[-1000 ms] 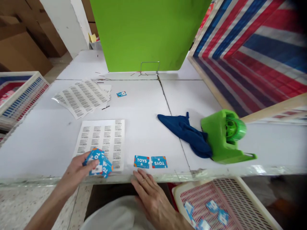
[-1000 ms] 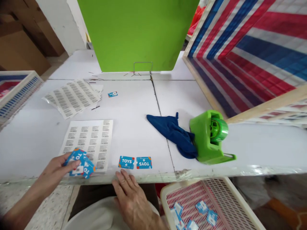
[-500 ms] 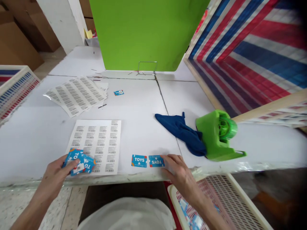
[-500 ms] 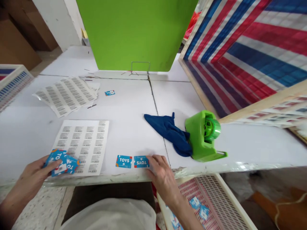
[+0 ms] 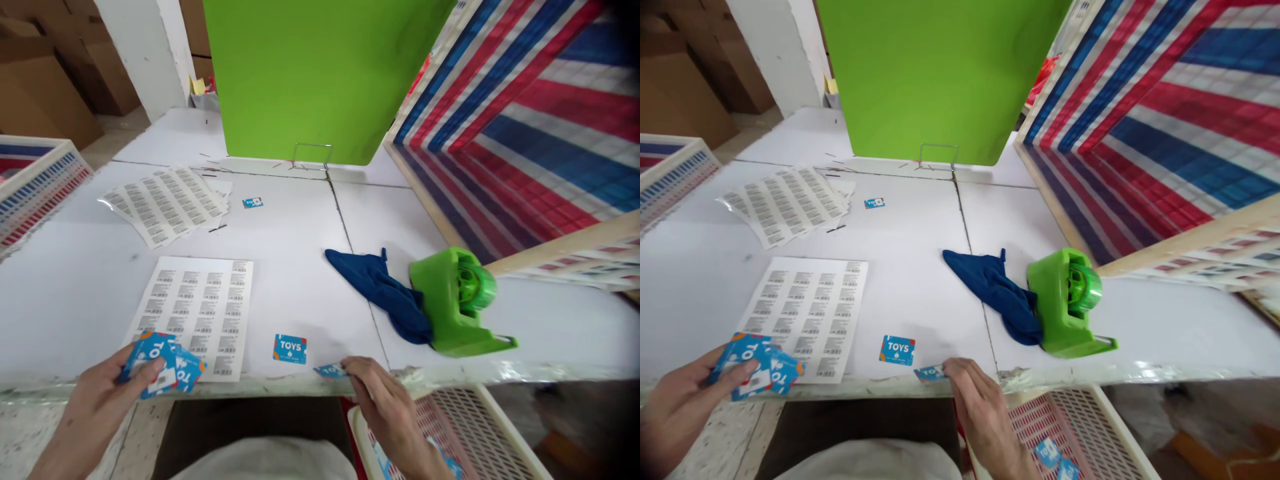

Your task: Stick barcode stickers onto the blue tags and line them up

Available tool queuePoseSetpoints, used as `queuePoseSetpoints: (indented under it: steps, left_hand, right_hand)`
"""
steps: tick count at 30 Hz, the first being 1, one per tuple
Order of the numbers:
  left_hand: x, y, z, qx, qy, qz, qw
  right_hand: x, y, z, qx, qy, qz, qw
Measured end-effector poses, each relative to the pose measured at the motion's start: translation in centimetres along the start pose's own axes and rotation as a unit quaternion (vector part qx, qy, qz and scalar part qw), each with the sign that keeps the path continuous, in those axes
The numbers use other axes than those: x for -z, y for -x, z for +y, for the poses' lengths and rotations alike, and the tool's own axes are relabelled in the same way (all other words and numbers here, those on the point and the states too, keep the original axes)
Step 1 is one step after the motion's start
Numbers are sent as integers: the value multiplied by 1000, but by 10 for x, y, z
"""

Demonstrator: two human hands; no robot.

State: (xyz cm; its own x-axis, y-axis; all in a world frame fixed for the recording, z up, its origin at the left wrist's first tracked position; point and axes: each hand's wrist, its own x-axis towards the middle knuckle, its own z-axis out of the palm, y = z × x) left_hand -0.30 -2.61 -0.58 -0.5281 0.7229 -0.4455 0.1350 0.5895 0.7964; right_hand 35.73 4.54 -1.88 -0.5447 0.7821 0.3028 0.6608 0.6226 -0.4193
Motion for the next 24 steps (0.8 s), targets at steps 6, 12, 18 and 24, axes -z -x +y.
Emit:
queuePoseSetpoints:
  steps: [6,12,18,24]
  left_hand:
    - [-41,32,16,-114,14,-122,986]
    - [-65,50,7,-169,-33,-227,959]
    - [-76,75,5,-222,-36,-227,947]
    - [-86,77,-6,-231,-26,-260,937]
  right_hand:
    - [3,12,-9,21,37,104,994]
    - [4,20,-8,14,57,117,991]
    - [2,22,-10,13,53,156,986]
    - [-6,31,-6,-3,14,179,984]
